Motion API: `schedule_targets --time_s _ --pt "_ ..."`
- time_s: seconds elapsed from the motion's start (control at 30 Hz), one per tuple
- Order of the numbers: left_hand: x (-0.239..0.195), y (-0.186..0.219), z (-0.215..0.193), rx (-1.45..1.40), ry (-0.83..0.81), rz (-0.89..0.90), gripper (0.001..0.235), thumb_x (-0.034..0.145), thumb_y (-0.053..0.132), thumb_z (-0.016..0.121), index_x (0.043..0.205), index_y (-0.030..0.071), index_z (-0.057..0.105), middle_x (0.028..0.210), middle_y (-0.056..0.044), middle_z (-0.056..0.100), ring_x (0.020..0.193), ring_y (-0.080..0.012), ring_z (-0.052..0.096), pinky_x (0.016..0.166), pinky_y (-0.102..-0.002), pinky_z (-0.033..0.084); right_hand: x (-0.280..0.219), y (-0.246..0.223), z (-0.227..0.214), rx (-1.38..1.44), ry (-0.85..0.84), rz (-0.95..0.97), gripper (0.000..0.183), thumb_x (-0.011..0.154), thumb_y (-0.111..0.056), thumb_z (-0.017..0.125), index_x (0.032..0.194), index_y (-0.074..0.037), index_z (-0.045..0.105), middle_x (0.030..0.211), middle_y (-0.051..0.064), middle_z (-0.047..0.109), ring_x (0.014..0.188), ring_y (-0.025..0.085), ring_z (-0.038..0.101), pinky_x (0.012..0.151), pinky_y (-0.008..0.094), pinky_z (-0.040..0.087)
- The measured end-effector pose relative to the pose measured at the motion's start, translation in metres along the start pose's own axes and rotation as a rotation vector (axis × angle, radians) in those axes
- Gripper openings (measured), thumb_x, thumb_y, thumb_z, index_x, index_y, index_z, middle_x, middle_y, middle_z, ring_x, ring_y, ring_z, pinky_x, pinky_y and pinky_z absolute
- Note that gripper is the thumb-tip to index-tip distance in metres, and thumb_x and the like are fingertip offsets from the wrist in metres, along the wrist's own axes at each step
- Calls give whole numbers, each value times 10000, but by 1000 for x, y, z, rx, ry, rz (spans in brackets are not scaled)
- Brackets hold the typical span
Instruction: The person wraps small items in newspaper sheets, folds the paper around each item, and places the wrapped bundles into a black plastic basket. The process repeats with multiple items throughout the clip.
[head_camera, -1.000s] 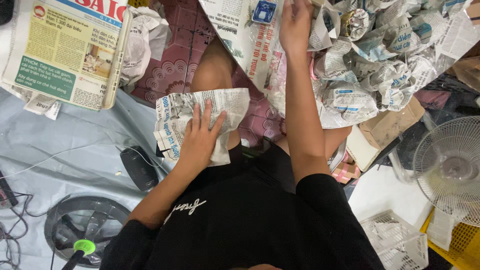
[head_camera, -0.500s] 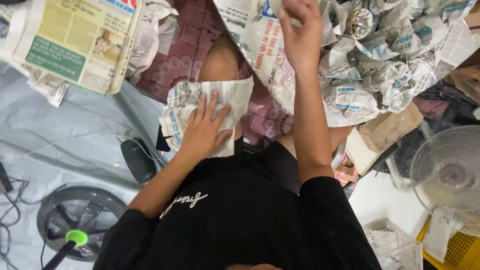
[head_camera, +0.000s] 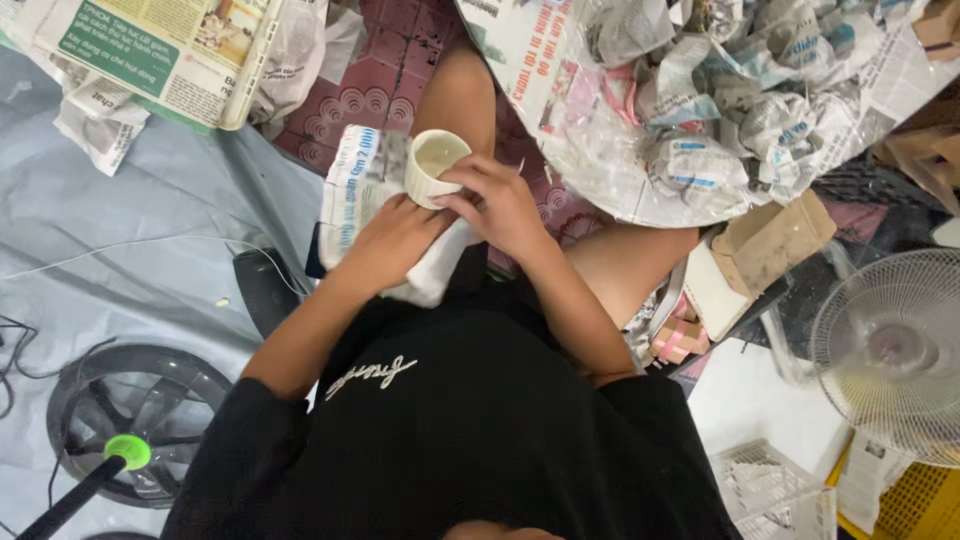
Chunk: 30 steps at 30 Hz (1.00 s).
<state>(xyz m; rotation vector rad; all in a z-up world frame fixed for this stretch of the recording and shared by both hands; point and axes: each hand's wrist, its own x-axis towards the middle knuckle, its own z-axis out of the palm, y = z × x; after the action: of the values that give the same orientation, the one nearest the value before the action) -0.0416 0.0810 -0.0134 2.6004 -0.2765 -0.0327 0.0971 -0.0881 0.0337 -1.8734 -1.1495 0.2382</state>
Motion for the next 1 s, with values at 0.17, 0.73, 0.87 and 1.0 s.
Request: schedule_targets --time_s 0.17,0.73,0.87,1.0 --pt "-20 36 -16 8 5 -79 505 834 184 702 1303 19 619 1284 -157 636 1269 -334 552 1011 -496 418 -21 1 1 -5 -7 26 241 848 -96 827 1063 -79 720 1049 80 676 964 287 700 815 369 565" --pt "-54 -24 -39 92 764 -230 613 809 139 832 1320 -95 589 1292 -262 633 1181 -445 611 1033 -468 461 -58 -14 2 -152 -53 -18 244 805 -102 816 1006 -121 679 1063 39 658 975 293 690 778 393 553" --pt "-48 -46 -27 -539 617 -427 413 955 160 795 1275 -40 629 1149 -167 703 1045 -356 686 922 -382 526 -56 -17 9 -181 -92 -43 201 838 -133 812 992 -113 685 1048 36 657 945 299 684 753 404 545" --pt "-50 -24 -20 -433 545 -432 142 987 124 768 1069 11 739 1047 -121 734 963 -320 709 877 -381 556 -63 -22 17 -156 -81 -42 169 852 -138 797 982 -101 696 1038 26 661 942 275 685 777 398 554"
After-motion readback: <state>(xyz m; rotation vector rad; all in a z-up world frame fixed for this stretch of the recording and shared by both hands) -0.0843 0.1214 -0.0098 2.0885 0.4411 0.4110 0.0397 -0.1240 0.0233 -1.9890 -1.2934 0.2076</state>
